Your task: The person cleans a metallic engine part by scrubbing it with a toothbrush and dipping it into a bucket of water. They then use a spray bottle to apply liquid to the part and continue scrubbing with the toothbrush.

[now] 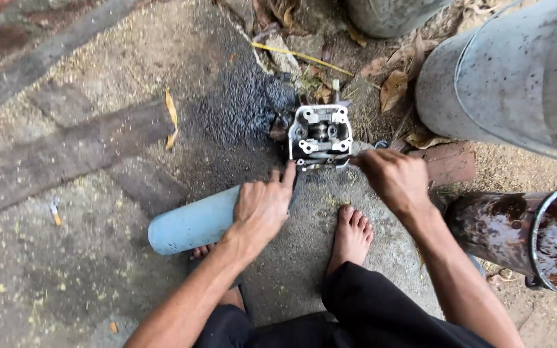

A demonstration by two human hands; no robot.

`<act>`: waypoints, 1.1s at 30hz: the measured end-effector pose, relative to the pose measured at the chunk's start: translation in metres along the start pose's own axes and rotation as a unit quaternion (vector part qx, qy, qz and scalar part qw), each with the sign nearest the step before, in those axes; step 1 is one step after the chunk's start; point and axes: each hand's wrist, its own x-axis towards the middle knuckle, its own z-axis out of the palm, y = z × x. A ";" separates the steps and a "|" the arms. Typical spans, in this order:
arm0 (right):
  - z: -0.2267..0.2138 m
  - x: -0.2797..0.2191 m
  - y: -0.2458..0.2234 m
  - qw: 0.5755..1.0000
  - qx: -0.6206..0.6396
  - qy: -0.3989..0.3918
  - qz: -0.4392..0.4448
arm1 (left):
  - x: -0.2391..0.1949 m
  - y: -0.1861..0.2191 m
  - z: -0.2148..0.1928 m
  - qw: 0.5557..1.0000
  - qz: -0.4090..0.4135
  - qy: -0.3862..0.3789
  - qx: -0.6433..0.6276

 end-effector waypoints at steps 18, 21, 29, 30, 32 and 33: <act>-0.003 -0.003 -0.009 0.998 -0.036 0.037 -0.041 | -0.004 0.011 0.019 0.997 -0.037 0.047 0.045; -0.003 -0.006 -0.014 0.998 -0.021 0.047 -0.022 | -0.009 0.001 0.027 0.998 -0.039 0.046 0.025; 0.032 -0.013 -0.028 0.996 -0.008 0.084 -0.023 | 0.002 -0.030 0.036 0.997 -0.057 0.048 -0.012; 0.034 -0.017 -0.032 0.996 0.013 0.087 0.007 | 0.006 -0.030 0.038 0.997 -0.042 0.054 -0.040; 0.028 -0.011 -0.050 0.995 0.062 0.059 0.055 | 0.011 -0.033 0.043 0.997 -0.043 0.055 -0.034; 0.026 -0.009 -0.060 0.988 0.114 0.028 0.101 | 0.013 -0.036 0.046 0.997 -0.047 0.055 -0.028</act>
